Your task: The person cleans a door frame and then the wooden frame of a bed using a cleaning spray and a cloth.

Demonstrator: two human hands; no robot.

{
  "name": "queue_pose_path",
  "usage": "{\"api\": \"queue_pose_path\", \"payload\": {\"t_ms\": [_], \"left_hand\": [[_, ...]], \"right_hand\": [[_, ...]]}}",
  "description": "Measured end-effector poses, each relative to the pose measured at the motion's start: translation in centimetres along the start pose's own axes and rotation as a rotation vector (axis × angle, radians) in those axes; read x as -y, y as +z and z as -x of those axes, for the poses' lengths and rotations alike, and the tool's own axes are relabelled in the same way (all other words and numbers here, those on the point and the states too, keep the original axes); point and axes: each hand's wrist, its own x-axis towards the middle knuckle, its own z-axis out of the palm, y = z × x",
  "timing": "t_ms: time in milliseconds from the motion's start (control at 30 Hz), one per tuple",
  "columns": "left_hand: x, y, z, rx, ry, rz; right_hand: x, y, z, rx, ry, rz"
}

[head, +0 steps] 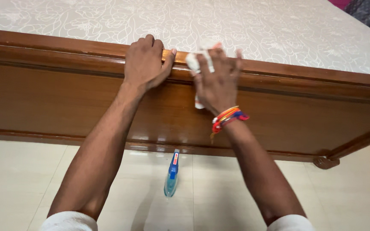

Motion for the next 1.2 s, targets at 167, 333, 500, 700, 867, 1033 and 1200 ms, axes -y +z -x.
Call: {"api": "queue_pose_path", "payload": {"t_ms": [167, 333, 500, 700, 867, 1033, 1200], "left_hand": [[0.7, 1.1, 0.3, -0.021, 0.029, -0.024], [0.8, 1.6, -0.3, 0.107, -0.046, -0.038], [0.7, 2.1, -0.3, 0.009, 0.014, -0.053], [0.4, 1.5, -0.6, 0.041, -0.040, -0.007], [0.0, 1.2, -0.3, -0.035, -0.065, 0.078], [0.3, 1.0, -0.3, -0.014, -0.034, 0.063], [0.4, 1.2, -0.5, 0.068, -0.058, 0.010]], "right_hand": [[-6.3, -1.8, 1.5, -0.146, 0.164, 0.063], [-7.8, -3.2, 1.1, -0.022, 0.502, -0.036], [-5.0, -1.3, 0.1, -0.034, 0.259, -0.033], [2.2, -0.6, -2.2, 0.066, 0.090, -0.229], [6.4, -0.9, -2.6, 0.037, -0.036, -0.222], [4.3, -1.1, -2.1, 0.072, -0.085, -0.193], [-1.2, -1.0, -1.1, 0.049, 0.036, -0.092]]}}
